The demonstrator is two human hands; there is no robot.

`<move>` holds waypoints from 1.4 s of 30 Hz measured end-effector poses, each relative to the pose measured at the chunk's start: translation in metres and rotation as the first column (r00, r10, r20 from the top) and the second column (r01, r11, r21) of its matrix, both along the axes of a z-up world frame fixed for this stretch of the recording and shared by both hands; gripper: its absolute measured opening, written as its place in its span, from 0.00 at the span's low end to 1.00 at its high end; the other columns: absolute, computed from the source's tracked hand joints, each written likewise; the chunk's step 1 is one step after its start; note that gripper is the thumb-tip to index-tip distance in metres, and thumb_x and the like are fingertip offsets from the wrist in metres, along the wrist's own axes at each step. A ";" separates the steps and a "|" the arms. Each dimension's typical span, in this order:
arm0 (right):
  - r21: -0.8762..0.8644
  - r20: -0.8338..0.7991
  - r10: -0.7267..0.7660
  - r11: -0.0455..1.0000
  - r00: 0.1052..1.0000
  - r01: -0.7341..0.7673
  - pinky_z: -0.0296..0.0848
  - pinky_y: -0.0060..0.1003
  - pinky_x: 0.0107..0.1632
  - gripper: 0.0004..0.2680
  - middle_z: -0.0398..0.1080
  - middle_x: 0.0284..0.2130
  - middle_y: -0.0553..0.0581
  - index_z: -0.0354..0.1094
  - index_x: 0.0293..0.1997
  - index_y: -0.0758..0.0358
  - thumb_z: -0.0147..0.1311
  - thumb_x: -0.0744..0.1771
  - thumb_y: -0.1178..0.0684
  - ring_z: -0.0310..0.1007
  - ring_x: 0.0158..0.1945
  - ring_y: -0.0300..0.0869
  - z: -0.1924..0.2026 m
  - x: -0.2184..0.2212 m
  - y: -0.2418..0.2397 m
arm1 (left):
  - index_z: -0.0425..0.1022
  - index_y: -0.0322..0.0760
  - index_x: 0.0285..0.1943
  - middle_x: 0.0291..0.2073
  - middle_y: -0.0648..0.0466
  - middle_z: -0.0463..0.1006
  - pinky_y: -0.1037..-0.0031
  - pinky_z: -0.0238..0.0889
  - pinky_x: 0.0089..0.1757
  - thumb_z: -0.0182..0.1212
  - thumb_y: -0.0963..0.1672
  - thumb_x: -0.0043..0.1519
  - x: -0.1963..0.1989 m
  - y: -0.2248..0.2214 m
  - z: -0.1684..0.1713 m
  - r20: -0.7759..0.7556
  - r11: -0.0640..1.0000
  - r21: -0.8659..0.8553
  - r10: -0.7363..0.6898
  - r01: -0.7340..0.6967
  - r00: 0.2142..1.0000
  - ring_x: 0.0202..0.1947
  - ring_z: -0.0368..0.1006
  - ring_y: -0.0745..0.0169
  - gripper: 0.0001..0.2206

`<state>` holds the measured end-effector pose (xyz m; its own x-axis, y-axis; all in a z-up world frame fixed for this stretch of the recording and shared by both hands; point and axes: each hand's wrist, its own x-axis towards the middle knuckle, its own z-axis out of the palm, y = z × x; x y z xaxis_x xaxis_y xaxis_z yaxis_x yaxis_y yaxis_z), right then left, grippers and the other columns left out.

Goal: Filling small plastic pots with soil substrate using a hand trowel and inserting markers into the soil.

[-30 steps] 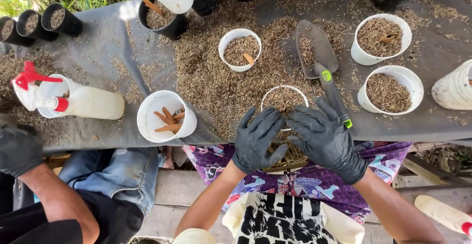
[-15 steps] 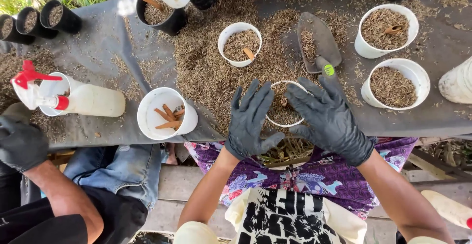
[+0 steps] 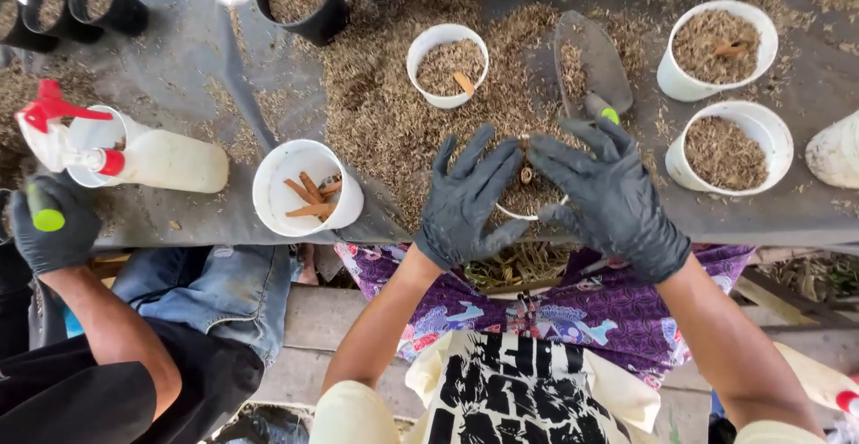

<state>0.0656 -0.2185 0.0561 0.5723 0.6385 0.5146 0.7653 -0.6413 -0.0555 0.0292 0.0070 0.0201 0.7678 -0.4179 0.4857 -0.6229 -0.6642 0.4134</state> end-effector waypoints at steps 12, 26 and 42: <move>0.053 -0.029 0.037 0.998 0.999 -0.036 0.45 0.54 0.75 0.25 0.65 0.68 0.44 0.67 0.65 0.46 0.34 0.69 0.26 0.55 0.74 0.47 -0.050 0.014 -0.021 | 0.66 0.43 0.72 0.70 0.52 0.68 0.43 0.30 0.70 0.45 0.64 0.64 0.008 0.000 -0.005 0.104 0.999 -0.016 -0.031 0.033 0.994 0.76 0.53 0.48 0.36; -0.094 -0.092 0.016 0.995 0.996 -0.024 0.37 0.57 0.77 0.34 0.53 0.75 0.51 0.51 0.76 0.49 0.21 0.67 0.20 0.47 0.77 0.57 -0.066 0.010 -0.029 | 0.48 0.47 0.82 0.80 0.46 0.49 0.36 0.37 0.69 0.46 0.62 0.67 -0.006 0.005 -0.016 -0.063 0.992 -0.123 0.029 -0.036 0.998 0.78 0.44 0.32 0.38; -0.092 -0.245 -0.110 0.992 0.963 0.090 0.28 0.71 0.73 0.35 0.50 0.76 0.53 0.46 0.78 0.46 0.29 0.65 0.18 0.42 0.77 0.64 -0.040 -0.028 -0.022 | 0.51 0.41 0.80 0.79 0.47 0.51 0.36 0.31 0.68 0.40 0.62 0.68 -0.027 -0.006 -0.002 -0.122 0.996 0.081 0.058 -0.049 0.991 0.79 0.42 0.32 0.37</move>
<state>0.0377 -0.2409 0.0163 0.7386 0.6046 0.2981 0.6658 -0.7237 -0.1818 0.0018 0.0010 0.0179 0.8424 -0.4075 0.3526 -0.5327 -0.7283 0.4310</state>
